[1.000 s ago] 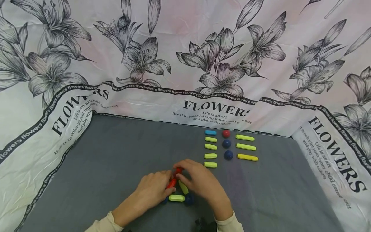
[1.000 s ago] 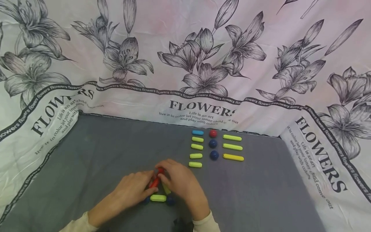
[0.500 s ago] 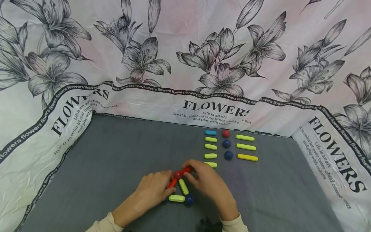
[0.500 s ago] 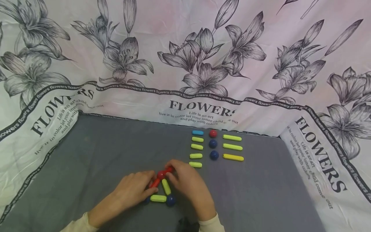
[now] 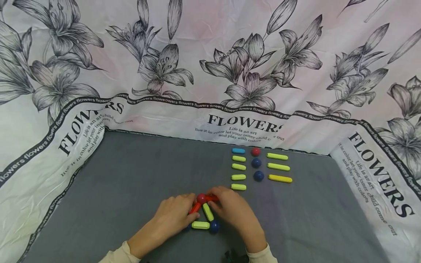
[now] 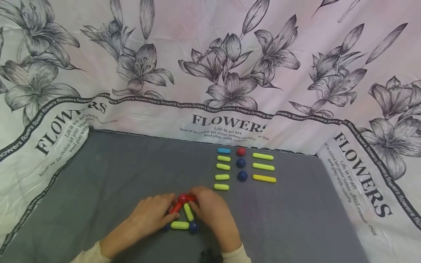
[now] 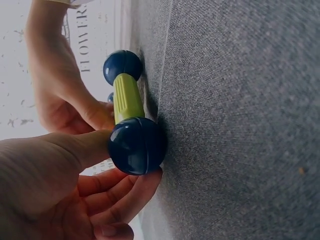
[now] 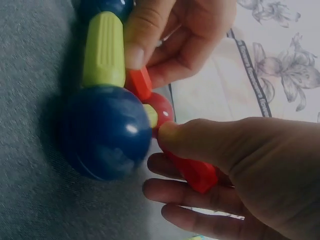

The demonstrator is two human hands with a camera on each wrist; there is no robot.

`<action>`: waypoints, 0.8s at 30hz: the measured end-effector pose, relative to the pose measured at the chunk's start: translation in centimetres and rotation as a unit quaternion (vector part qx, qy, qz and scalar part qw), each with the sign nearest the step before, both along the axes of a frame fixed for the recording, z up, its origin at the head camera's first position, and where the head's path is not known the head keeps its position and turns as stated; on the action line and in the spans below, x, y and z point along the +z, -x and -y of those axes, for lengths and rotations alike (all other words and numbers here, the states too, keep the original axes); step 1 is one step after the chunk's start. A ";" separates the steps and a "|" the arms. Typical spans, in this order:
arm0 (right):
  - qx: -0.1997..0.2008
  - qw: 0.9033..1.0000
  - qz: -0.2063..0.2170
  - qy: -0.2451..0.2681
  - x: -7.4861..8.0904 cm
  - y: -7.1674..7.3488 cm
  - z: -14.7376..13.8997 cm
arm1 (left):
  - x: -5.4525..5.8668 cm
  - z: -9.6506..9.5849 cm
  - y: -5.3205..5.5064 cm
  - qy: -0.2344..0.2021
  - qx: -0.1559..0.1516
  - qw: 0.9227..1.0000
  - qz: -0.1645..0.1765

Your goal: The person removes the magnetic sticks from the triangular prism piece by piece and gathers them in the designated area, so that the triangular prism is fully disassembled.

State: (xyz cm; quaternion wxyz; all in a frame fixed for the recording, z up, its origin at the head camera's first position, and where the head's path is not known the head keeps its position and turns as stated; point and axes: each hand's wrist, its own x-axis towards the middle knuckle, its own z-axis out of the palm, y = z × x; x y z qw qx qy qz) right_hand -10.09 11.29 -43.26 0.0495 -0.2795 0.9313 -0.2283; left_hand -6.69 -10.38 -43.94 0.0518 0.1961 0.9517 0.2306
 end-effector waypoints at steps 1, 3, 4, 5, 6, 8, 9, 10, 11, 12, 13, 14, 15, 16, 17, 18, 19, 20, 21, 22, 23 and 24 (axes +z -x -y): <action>-0.002 1.000 0.000 -0.003 0.0 -0.1 0.1 | 0.0 0.0 0.0 -0.001 -0.001 1.000 0.000; -0.005 1.000 -0.005 -0.008 -0.2 -0.2 0.1 | -0.1 -0.1 0.0 -0.002 -0.002 1.000 -0.002; -0.006 1.000 -0.008 -0.009 -0.2 -0.2 0.1 | -0.1 -0.1 0.0 -0.001 -0.003 1.000 -0.003; -0.008 1.000 -0.011 -0.011 -0.3 -0.2 0.1 | -0.1 -0.1 -0.1 0.000 -0.003 1.000 -0.003; -0.008 1.000 -0.015 -0.012 -0.3 -0.2 0.1 | -0.1 -0.1 -0.1 0.000 -0.004 1.000 -0.003; -0.009 1.000 -0.023 -0.014 -0.4 -0.2 0.2 | -0.2 0.0 0.0 0.000 -0.004 1.000 -0.006; -0.010 0.999 -0.026 -0.015 -0.4 -0.2 0.2 | -0.2 0.0 0.0 0.000 -0.004 1.000 -0.007; -0.012 0.999 -0.031 -0.016 -0.4 -0.2 0.2 | -0.2 0.0 0.0 -0.001 -0.004 1.000 -0.009; -0.014 0.999 -0.035 -0.017 -0.5 -0.2 0.2 | -0.2 0.0 0.0 -0.001 -0.003 1.000 -0.009; -0.016 0.999 -0.039 -0.017 -0.6 -0.2 0.2 | -0.2 0.0 0.0 -0.002 -0.003 1.000 -0.010; -0.017 0.999 -0.043 -0.018 -0.6 -0.3 0.2 | -0.1 0.0 -0.1 -0.001 -0.003 1.000 -0.010; -0.019 0.999 -0.046 -0.018 -0.7 -0.3 0.2 | -0.1 0.0 -0.1 -0.001 -0.002 1.000 -0.010; -0.021 0.999 -0.047 -0.018 -0.8 -0.4 0.2 | -0.1 0.0 -0.1 0.001 -0.001 1.000 -0.009; -0.023 0.998 -0.048 -0.018 -0.8 -0.4 0.2 | -0.1 0.0 -0.1 0.001 -0.001 1.000 -0.008; -0.024 0.998 -0.050 -0.018 -0.9 -0.4 0.3 | -0.1 0.0 -0.2 0.002 0.000 1.000 -0.006; -0.026 0.998 -0.051 -0.019 -1.0 -0.5 0.3 | -0.2 0.0 -0.2 0.003 -0.001 1.000 -0.006; -0.028 0.998 -0.052 -0.019 -1.1 -0.6 0.3 | -0.2 0.0 -0.2 0.003 -0.002 1.000 -0.007; -0.030 0.998 -0.054 -0.020 -1.1 -0.6 0.3 | -0.2 0.0 -0.2 0.002 -0.002 1.000 -0.006; -0.031 0.998 -0.057 -0.020 -1.1 -0.6 0.3 | -0.2 0.0 -0.1 0.001 -0.003 1.000 -0.007; -0.032 0.997 -0.061 -0.020 -1.1 -0.7 0.3 | -0.2 0.0 -0.1 0.000 -0.004 1.000 -0.007; -0.033 0.997 -0.065 -0.021 -1.1 -0.7 0.3 | -0.2 0.0 -0.1 0.000 -0.005 1.000 -0.008; -0.034 0.997 -0.068 -0.023 -1.1 -0.7 0.3 | -0.2 -0.1 0.0 0.000 -0.006 1.000 -0.008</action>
